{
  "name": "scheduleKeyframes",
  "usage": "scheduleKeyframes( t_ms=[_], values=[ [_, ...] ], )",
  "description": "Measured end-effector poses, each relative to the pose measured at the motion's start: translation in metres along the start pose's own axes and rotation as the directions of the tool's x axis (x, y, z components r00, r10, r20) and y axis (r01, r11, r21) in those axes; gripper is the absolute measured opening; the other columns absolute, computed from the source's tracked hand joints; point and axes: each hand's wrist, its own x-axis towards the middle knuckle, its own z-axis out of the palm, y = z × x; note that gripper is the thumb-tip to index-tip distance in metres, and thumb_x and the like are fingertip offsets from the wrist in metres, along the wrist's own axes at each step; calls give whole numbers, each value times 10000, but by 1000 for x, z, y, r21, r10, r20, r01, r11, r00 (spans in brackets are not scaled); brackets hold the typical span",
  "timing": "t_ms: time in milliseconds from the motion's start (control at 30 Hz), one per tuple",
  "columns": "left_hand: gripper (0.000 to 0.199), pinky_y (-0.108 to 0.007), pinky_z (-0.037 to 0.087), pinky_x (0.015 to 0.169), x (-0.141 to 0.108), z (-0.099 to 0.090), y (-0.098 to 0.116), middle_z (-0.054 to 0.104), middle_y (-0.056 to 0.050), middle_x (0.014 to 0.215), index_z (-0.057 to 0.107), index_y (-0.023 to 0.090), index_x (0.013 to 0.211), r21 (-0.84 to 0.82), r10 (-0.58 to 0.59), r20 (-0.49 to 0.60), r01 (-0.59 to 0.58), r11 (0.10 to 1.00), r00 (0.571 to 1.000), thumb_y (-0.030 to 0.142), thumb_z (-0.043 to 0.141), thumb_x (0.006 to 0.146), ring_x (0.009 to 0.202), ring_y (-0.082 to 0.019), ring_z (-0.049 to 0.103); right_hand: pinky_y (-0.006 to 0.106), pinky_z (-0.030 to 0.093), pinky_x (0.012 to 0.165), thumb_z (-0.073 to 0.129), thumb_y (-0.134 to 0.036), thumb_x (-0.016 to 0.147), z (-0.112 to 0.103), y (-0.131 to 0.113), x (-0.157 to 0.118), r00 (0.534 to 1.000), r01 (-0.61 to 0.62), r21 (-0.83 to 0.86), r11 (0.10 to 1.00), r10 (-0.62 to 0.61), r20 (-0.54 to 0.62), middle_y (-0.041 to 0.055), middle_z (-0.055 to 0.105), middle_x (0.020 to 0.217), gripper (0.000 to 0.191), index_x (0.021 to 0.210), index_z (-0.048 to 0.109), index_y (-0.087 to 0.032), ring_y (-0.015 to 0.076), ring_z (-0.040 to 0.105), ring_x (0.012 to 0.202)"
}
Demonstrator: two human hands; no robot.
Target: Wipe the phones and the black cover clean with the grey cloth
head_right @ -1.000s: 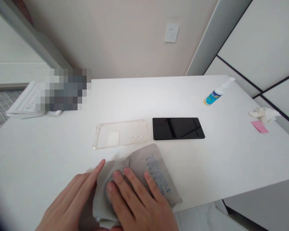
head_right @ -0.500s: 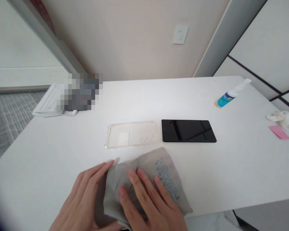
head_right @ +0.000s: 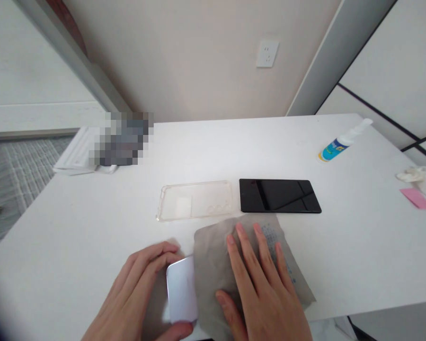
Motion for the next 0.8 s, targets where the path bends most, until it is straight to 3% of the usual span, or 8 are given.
scheduleKeyframes(
  t_ms=[100, 200, 300, 400, 500, 600, 700, 800],
  values=[
    [596, -558, 595, 1088, 2, 6, 4, 743, -79, 1236, 477, 263, 1281, -121, 0, -21, -3, 993, 1000, 282, 821, 795, 1139, -277, 756, 513, 97, 1324, 482, -318, 1060, -4, 1, 3, 999, -29, 41, 999, 30, -43, 217, 402, 1683, 581, 1530, 474, 23, 383, 122, 1657],
    [392, -387, 443, 1228, 2, 10, 9, 805, 19, 1120, 459, 267, 1246, -208, 42, -98, -62, 976, 994, 196, 664, 920, 1052, -138, 794, 543, 105, 1329, 498, -278, 1051, -11, 3, 5, 989, -58, 97, 994, 71, -133, 234, 522, 1584, 488, 1451, 538, 0, 378, 155, 1653],
    [343, -247, 411, 1200, 1, 10, 10, 827, 60, 1138, 520, 273, 1275, -158, 132, -79, -143, 977, 988, 145, 584, 963, 1058, -80, 791, 565, 109, 1334, 450, -340, 1098, -14, -7, 12, 976, -47, 117, 992, 70, -208, 208, 712, 1351, 419, 1328, 637, -44, 356, 180, 1650],
    [330, -300, 480, 1165, -4, 8, 4, 830, 20, 1173, 604, 261, 1270, -98, 241, -36, -244, 965, 970, 173, 534, 960, 1063, -145, 800, 504, 100, 1359, 357, -416, 1155, -7, -35, 24, 958, 10, 122, 992, 26, -287, 57, 791, 1248, 457, 1249, 732, -172, 248, 272, 1630],
    [292, -317, 499, 1152, -7, 9, -4, 846, 9, 1088, 700, 261, 1115, -49, 274, -16, -274, 960, 962, 171, 454, 985, 1000, -179, 818, 365, 194, 1350, 364, -224, 1154, 1, -55, 36, 889, 27, 159, 987, 49, -455, -125, 805, 1173, 447, 1070, 790, -325, 103, 543, 1460],
    [329, -317, 457, 1169, -5, 9, -4, 851, 17, 1035, 714, 243, 1010, -7, 325, -14, -325, 946, 946, 111, 414, 987, 984, -155, 819, 305, 277, 1299, 313, -360, 1175, -3, -41, 41, 912, 7, 220, 975, 84, -400, -44, 819, 1160, 492, 1098, 786, -245, 135, 718, 1244],
    [318, -281, 493, 1121, -2, 8, 3, 839, -30, 1127, 684, 156, 1210, 29, 318, -56, -317, 948, 946, 105, 463, 987, 1008, -142, 811, 356, 290, 1285, 379, -370, 1140, -12, -22, 42, 940, -75, 249, 965, 152, -305, 55, 815, 1171, 437, 1129, 761, -159, 232, 696, 1296],
    [358, -333, 561, 1095, -6, 9, 5, 847, 19, 1067, 714, 228, 1194, -56, 276, -103, -283, 958, 956, 90, 500, 942, 977, -173, 821, 347, 270, 1293, 364, -270, 1118, -12, -30, 42, 932, -32, 244, 969, 117, -343, -6, 825, 1130, 413, 1070, 768, -200, 198, 730, 1234]
  ],
)
